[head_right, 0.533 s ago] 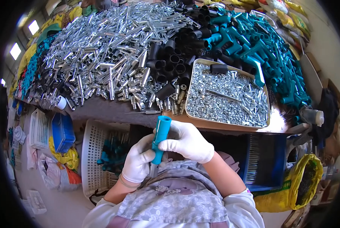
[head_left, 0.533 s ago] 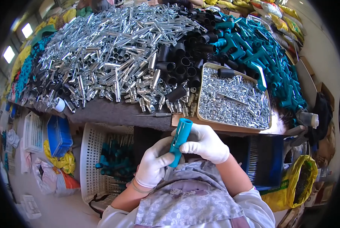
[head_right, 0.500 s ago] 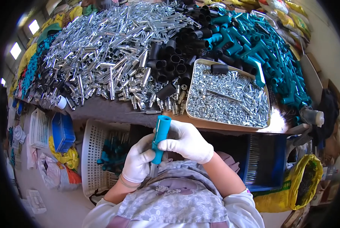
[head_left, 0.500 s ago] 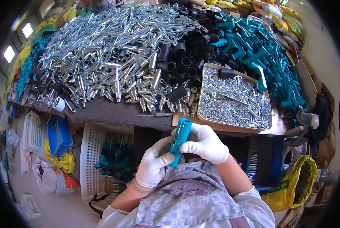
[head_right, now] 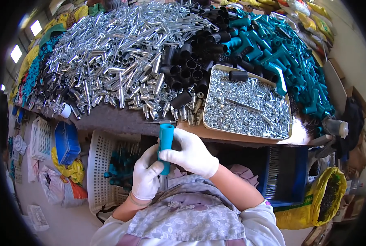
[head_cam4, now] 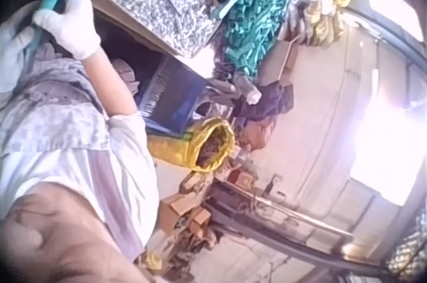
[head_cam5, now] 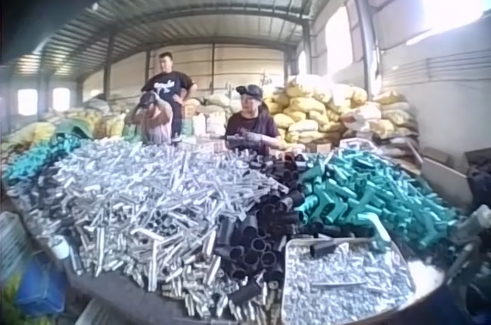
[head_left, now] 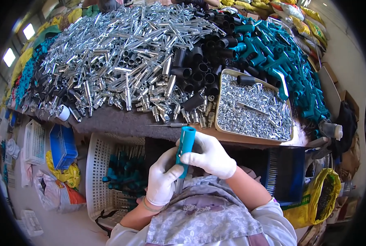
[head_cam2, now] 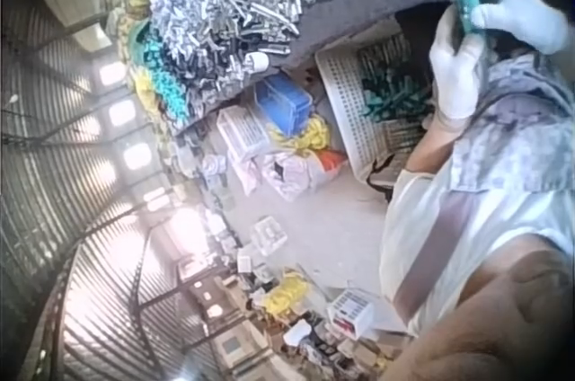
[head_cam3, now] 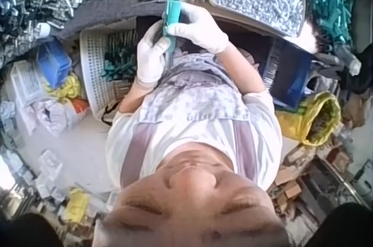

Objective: Assembling plastic handles onto metal rods and securing them with pins at a manufacturing workbench.

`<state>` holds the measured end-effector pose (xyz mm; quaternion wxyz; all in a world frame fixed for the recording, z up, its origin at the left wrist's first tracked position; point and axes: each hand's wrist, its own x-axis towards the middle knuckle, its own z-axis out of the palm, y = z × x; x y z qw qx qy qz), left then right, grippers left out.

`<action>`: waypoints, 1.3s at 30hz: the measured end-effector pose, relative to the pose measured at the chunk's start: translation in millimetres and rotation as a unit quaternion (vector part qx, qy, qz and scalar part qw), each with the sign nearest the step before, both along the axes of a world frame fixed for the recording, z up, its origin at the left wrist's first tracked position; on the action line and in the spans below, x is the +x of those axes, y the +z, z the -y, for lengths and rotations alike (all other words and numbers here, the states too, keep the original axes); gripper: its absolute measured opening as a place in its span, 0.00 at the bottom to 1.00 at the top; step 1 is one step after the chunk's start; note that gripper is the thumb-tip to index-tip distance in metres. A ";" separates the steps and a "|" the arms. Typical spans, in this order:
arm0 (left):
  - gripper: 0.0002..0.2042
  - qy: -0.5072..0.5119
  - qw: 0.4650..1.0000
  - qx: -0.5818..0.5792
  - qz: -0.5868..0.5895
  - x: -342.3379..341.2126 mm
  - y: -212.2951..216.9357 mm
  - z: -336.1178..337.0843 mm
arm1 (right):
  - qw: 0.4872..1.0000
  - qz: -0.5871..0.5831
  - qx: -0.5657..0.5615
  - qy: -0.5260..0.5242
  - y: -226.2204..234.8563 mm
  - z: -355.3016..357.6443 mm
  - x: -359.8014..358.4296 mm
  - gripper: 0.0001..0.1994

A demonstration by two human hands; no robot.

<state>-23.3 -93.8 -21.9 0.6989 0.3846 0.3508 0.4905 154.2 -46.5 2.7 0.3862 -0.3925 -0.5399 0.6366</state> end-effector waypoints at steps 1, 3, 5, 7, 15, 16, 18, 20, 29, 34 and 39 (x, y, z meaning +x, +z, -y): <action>0.32 0.012 1.000 0.003 0.001 1.2 -0.2 -1.0 | 0.999 0.029 0.030 -0.034 1.8 0.6 -7.0 0.23; 0.32 0.004 1.000 0.000 0.004 -1.3 -1.3 -5.0 | 0.995 0.077 0.054 -0.024 7.1 -6.7 -10.2 0.23; 0.32 -0.022 0.998 0.005 0.060 -11.9 -10.4 -9.7 | 0.954 0.248 0.147 0.077 25.2 -33.5 0.5 0.21; 0.27 0.004 0.989 -0.066 0.129 -18.2 -12.4 -11.0 | 0.837 0.384 0.387 0.041 29.6 -62.8 7.8 0.14; 0.25 -0.013 0.976 -0.128 0.178 -19.5 -20.0 -14.9 | 0.503 0.684 0.527 0.031 13.1 -120.3 13.1 0.08; 0.25 -0.017 0.975 -0.128 0.178 -18.8 -20.0 -14.6 | 0.528 0.664 0.529 0.004 15.4 -117.4 16.7 0.09; 0.25 -0.008 0.982 -0.118 0.146 -21.5 -18.7 -12.9 | 0.635 0.576 0.510 -0.074 29.5 -100.5 19.9 0.13; 0.25 -0.012 0.989 -0.103 0.109 -25.3 -13.6 -9.0 | 0.823 0.344 0.413 -0.183 33.6 -62.8 26.1 0.15; 0.23 -0.192 0.979 -0.068 -0.016 6.3 0.9 -7.6 | 0.921 -0.314 0.004 -0.229 -33.8 31.0 58.0 0.39; 0.28 -0.229 0.967 -0.049 -0.095 21.8 -4.8 -7.3 | 0.916 -0.332 -0.007 -0.227 -29.3 42.1 64.3 0.43; 0.30 -0.240 0.964 -0.044 -0.105 30.3 -4.7 -4.4 | 0.896 -0.358 0.006 -0.263 -24.3 49.0 68.3 0.45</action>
